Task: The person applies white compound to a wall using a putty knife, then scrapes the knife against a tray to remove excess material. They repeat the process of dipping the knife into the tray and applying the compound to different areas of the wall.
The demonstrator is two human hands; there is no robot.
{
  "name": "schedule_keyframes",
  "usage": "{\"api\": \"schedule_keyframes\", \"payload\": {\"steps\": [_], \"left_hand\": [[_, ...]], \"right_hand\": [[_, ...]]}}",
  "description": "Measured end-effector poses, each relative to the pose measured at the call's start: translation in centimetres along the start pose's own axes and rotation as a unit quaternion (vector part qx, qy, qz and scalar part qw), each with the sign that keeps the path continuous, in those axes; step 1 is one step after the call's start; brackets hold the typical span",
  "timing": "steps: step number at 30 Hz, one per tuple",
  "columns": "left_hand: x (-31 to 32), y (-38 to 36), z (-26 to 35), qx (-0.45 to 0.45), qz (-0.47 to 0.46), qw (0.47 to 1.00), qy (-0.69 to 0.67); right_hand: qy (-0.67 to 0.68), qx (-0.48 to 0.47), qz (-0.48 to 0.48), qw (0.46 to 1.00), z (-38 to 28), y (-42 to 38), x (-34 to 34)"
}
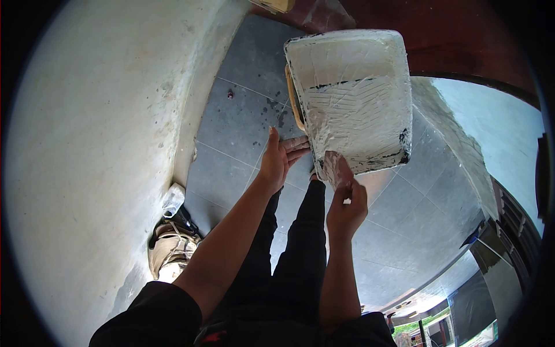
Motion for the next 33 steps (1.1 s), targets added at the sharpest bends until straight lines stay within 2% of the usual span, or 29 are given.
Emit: {"api": "schedule_keyframes", "payload": {"steps": [2,3,5,7,12,16,19,21,25,28,30,31,33], "left_hand": [[0.3,-0.1,0.0,0.003,-0.003,1.0,0.017],[0.4,-0.1,-0.2,0.003,-0.003,1.0,0.017],[0.4,-0.2,-0.5,0.004,0.008,1.0,0.022],[0.3,-0.2,-0.6,0.01,0.008,1.0,0.025],[0.6,-0.4,-0.7,0.023,0.016,0.999,0.03],[0.7,-0.6,-0.7,0.025,0.03,0.999,0.028],[0.9,-0.7,-0.6,0.026,0.038,0.999,0.027],[0.9,-0.7,-0.6,0.028,0.042,0.998,0.025],[0.6,-0.5,-1.1,0.026,0.026,0.999,0.036],[0.9,-0.9,-0.6,0.012,0.037,0.998,0.042],[1.1,-1.1,0.0,0.005,0.05,0.997,0.053],[0.6,-1.3,0.0,0.017,0.042,0.998,0.054],[-0.2,-1.9,0.1,0.039,0.02,0.998,0.055]], "right_hand": [[0.065,0.063,-0.04,0.995,1.6,2.2,1.1],[0.066,0.063,-0.04,0.995,1.5,2.9,1.3],[0.091,0.027,-0.054,0.994,0.9,4.1,1.8],[0.089,0.036,-0.064,0.993,0.8,5.0,2.3],[0.062,-0.009,-0.108,0.992,0.5,6.2,3.5],[0.079,-0.034,-0.1,0.991,0.2,6.9,3.8],[0.098,-0.009,-0.147,0.984,-0.6,7.9,3.2],[0.076,0.041,-0.247,0.965,-1.0,8.4,3.3],[0.09,0.029,-0.244,0.965,-0.9,9.6,3.4],[0.093,0.035,-0.287,0.953,0.3,10.7,3.4],[0.257,0.163,-0.387,0.87,1.2,10.6,3.7],[0.259,0.158,-0.383,0.873,1.4,10.8,3.1],[0.384,0.255,-0.416,0.784,2.2,9.9,1.9]]}}
Point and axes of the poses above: each hand's wrist, its own y-axis towards the middle knuckle, its own x-axis out of the palm, z = x × y, the point moved 6 cm from there along y, towards the middle knuckle, and after that the axes turned 12 degrees about x, right-handed, at the moved point
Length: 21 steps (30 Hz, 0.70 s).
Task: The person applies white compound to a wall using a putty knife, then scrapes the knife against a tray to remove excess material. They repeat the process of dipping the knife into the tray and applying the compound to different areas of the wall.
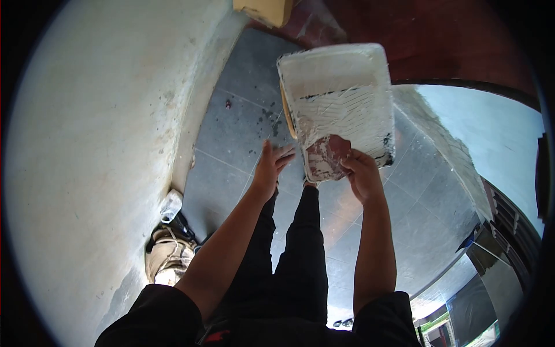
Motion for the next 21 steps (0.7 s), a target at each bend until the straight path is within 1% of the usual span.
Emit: {"api": "schedule_keyframes", "payload": {"steps": [2,4,6,7,8,9,10,11,12,13,14,15,16,17,18,19,20,21], "left_hand": [[-1.8,-1.4,0.2,0.008,0.022,1.0,0.009],[-2.6,-3.9,1.7,0.007,0.024,1.0,-0.003],[-3.0,-6.6,3.7,-0.005,0.012,0.999,0.03],[-3.8,-7.6,4.2,-0.007,0.015,0.998,0.059],[-3.7,-8.9,5.3,0.022,0.019,0.998,0.062],[-4.2,-9.6,5.6,0.029,0.01,0.997,0.07],[-5.0,-9.6,5.6,0.039,-0.019,0.995,0.093],[-4.6,-10.1,6.6,0.036,-0.011,0.994,0.103],[-3.9,-10.4,7.5,0.046,-0.002,0.993,0.105],[-2.7,-10.6,8.9,0.036,0.0,0.992,0.117],[-2.2,-10.0,9.3,0.05,-0.022,0.99,0.127],[-2.0,-8.8,9.5,0.059,-0.036,0.987,0.144],[-0.9,-7.6,10.2,0.067,-0.046,0.983,0.162],[1.7,-6.5,11.3,0.095,-0.068,0.98,0.163],[4.1,-5.7,12.2,0.118,-0.066,0.966,0.219],[6.6,-5.0,13.5,0.139,-0.058,0.95,0.273],[9.6,-4.7,15.1,0.159,-0.068,0.947,0.271],[13.1,-4.8,16.9,0.191,-0.102,0.95,0.227]], "right_hand": [[0.07,-0.001,-0.005,0.998,-0.4,-2.5,0.2],[0.144,-0.018,-0.026,0.989,-1.3,-6.3,1.2],[0.163,-0.028,-0.057,0.985,-0.5,-9.2,0.1],[0.208,-0.054,-0.064,0.974,-0.3,-11.2,0.2],[0.25,-0.088,-0.075,0.961,-0.5,-13.1,0.8],[0.26,-0.108,-0.052,0.958,-1.4,-15.7,1.9],[0.265,-0.113,-0.07,0.955,0.4,-16.1,0.6],[0.276,-0.14,-0.136,0.941,1.8,-14.8,-0.6],[0.298,-0.14,-0.163,0.93,3.1,-13.8,-1.6],[0.309,-0.158,-0.174,0.922,2.4,-14.9,-1.3],[0.32,-0.155,-0.193,0.915,1.1,-16.7,-0.6],[0.308,-0.194,-0.201,0.91,0.1,-19.0,-0.6],[0.313,-0.202,-0.182,0.91,-0.5,-20.9,-0.6],[0.321,-0.208,-0.162,0.91,-1.2,-22.4,-1.0],[0.331,-0.21,-0.142,0.909,-2.1,-24.1,-1.3],[0.323,-0.234,-0.15,0.904,-4.1,-26.6,-1.1],[0.349,-0.248,-0.126,0.895,-5.7,-29.2,-1.4],[0.375,-0.257,-0.1,0.885,-7.1,-31.2,-2.3]]}}
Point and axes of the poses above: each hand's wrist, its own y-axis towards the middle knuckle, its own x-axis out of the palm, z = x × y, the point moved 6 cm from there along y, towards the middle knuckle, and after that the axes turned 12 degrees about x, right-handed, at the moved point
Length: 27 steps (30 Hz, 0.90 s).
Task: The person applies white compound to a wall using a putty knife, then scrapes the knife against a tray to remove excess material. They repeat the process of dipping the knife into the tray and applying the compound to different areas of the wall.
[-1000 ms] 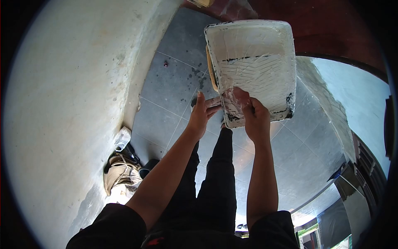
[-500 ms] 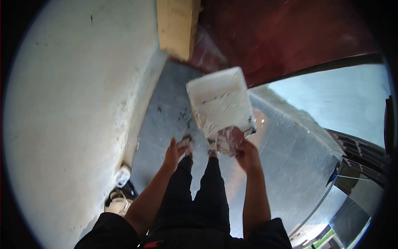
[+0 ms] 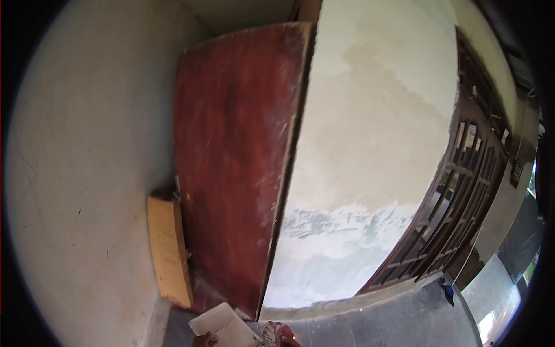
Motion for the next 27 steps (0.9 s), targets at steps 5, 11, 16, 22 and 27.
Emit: {"api": "schedule_keyframes", "payload": {"steps": [5,11,16,22,27], "left_hand": [[13.0,7.4,14.2,0.261,-0.183,0.948,-0.007],[25.9,2.5,44.5,0.534,-0.076,0.832,0.128],[31.8,-1.2,64.4,0.681,0.005,0.701,0.211],[35.3,-1.6,82.7,0.818,0.184,0.417,0.352],[38.2,-0.5,88.7,0.826,0.224,0.306,0.416]], "right_hand": [[0.029,-0.069,-0.028,0.997,-12.6,-3.2,0.7],[-0.147,-0.191,-0.158,0.958,-32.2,-7.1,5.4],[-0.26,-0.326,-0.224,0.881,-44.0,-13.8,20.3],[-0.388,-0.452,-0.238,0.767,-48.9,-18.6,38.4],[-0.381,-0.522,-0.218,0.731,-50.8,-21.0,47.4]]}}
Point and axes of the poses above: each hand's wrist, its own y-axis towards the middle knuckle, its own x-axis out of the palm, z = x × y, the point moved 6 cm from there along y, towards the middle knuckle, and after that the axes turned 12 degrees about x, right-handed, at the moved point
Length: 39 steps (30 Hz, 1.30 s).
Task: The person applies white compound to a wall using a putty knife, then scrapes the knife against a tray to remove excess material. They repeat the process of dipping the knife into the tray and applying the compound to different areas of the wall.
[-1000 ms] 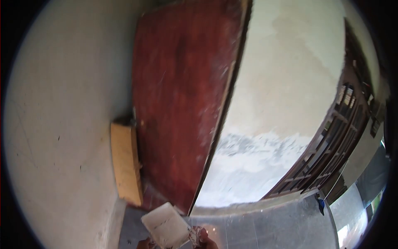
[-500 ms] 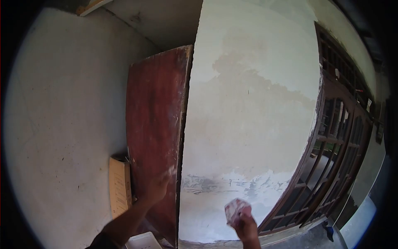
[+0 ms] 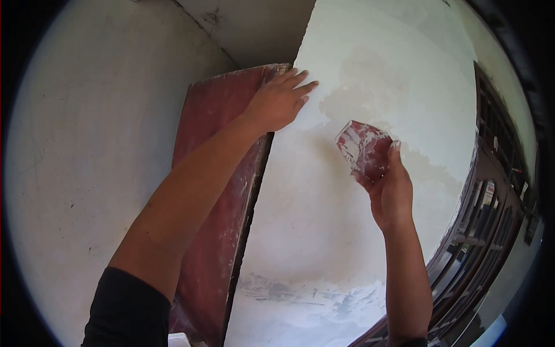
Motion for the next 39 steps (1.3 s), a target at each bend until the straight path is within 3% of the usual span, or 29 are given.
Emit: {"api": "schedule_keyframes", "payload": {"steps": [4,7,8,10,11,12,14,21,34,39], "left_hand": [[2.5,1.6,-0.8,0.014,0.066,0.997,-0.037],[3.5,0.9,-1.0,0.021,0.132,0.988,-0.076],[3.8,0.9,-1.4,0.025,0.131,0.987,-0.092],[4.1,0.6,-1.6,0.023,0.132,0.984,-0.114],[4.2,0.6,-1.6,0.024,0.133,0.984,-0.117],[4.2,0.7,-1.7,0.025,0.134,0.984,-0.119],[4.1,0.7,-1.7,0.02,0.142,0.98,-0.137],[4.0,0.6,-2.0,0.004,0.162,0.971,-0.175],[4.0,0.6,-2.0,0.004,0.16,0.97,-0.182],[4.2,0.5,-2.0,0.01,0.165,0.971,-0.171]], "right_hand": [[-0.062,-0.055,0.021,0.996,-0.9,2.8,1.2],[-0.37,-0.26,0.018,0.892,-1.8,2.8,2.3],[-0.374,-0.262,0.02,0.89,-1.6,3.3,2.0],[-0.578,-0.502,-0.005,0.643,-1.3,1.9,3.5],[-0.634,-0.514,-0.003,0.577,-0.7,2.5,3.2],[-0.637,-0.514,-0.004,0.574,-0.5,3.1,2.7],[-0.675,-0.53,-0.008,0.513,0.5,4.1,2.3],[-0.681,-0.541,-0.008,0.493,2.0,5.5,3.1],[-0.66,-0.535,0.016,0.527,3.0,6.3,2.7],[-0.679,-0.523,0.005,0.515,4.0,6.7,2.6]]}}
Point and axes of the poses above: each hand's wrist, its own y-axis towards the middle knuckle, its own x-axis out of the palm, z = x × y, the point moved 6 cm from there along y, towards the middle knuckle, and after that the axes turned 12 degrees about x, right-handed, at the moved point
